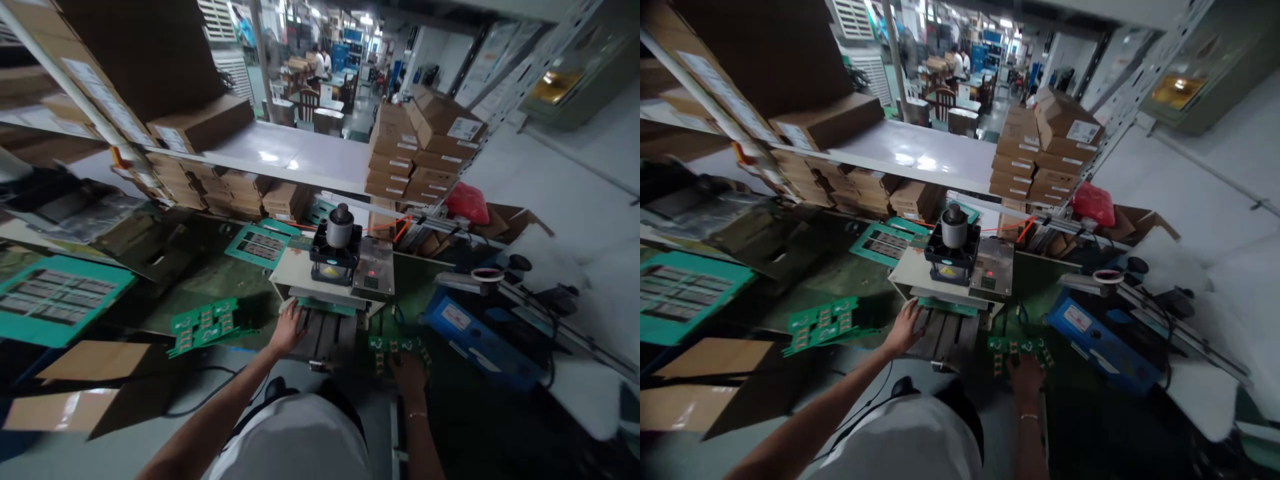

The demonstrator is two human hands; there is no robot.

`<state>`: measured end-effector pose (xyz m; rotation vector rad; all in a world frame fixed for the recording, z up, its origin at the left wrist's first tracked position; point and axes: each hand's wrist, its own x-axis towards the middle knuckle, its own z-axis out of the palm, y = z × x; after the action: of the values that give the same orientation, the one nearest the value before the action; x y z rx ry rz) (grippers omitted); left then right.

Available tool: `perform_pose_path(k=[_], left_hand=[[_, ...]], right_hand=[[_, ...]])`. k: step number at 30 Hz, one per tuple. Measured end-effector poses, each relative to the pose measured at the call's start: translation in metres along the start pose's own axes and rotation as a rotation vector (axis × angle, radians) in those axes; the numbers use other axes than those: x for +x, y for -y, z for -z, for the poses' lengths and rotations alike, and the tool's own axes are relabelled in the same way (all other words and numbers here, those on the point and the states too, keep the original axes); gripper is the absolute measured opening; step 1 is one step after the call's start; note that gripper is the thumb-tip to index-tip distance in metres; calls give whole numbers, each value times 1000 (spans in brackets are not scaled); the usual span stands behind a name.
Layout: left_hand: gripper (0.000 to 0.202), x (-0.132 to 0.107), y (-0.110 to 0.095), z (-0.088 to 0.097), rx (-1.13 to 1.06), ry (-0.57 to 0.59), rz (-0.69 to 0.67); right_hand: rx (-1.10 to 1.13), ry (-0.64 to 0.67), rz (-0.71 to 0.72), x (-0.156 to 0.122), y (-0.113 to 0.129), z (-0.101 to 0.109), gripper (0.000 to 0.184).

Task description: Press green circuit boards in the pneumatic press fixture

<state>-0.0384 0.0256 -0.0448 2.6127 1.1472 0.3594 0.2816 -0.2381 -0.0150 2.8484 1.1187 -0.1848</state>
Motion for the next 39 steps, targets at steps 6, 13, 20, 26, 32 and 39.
perform_pose_path(k=[6,13,20,26,32,39], left_hand=[[66,15,-3,-1,-12,20,-39],[60,23,-7,-8,9,75,-86],[69,16,-21,1,3,259,-147],[93,1,-30,-7,-10,452,-294],[100,15,-42,-4,24,571,-337],[108,27,-77,-1,136,581,-430]], right_hand=[[86,-37,34,-8,15,-1,29],[97,-72,43,-14,18,-3,32],[111,-10,20,-25,19,23,31],[147,12,9,-24,14,31,33],[161,-39,39,-27,13,30,34],[222,-111,27,-35,19,34,38]])
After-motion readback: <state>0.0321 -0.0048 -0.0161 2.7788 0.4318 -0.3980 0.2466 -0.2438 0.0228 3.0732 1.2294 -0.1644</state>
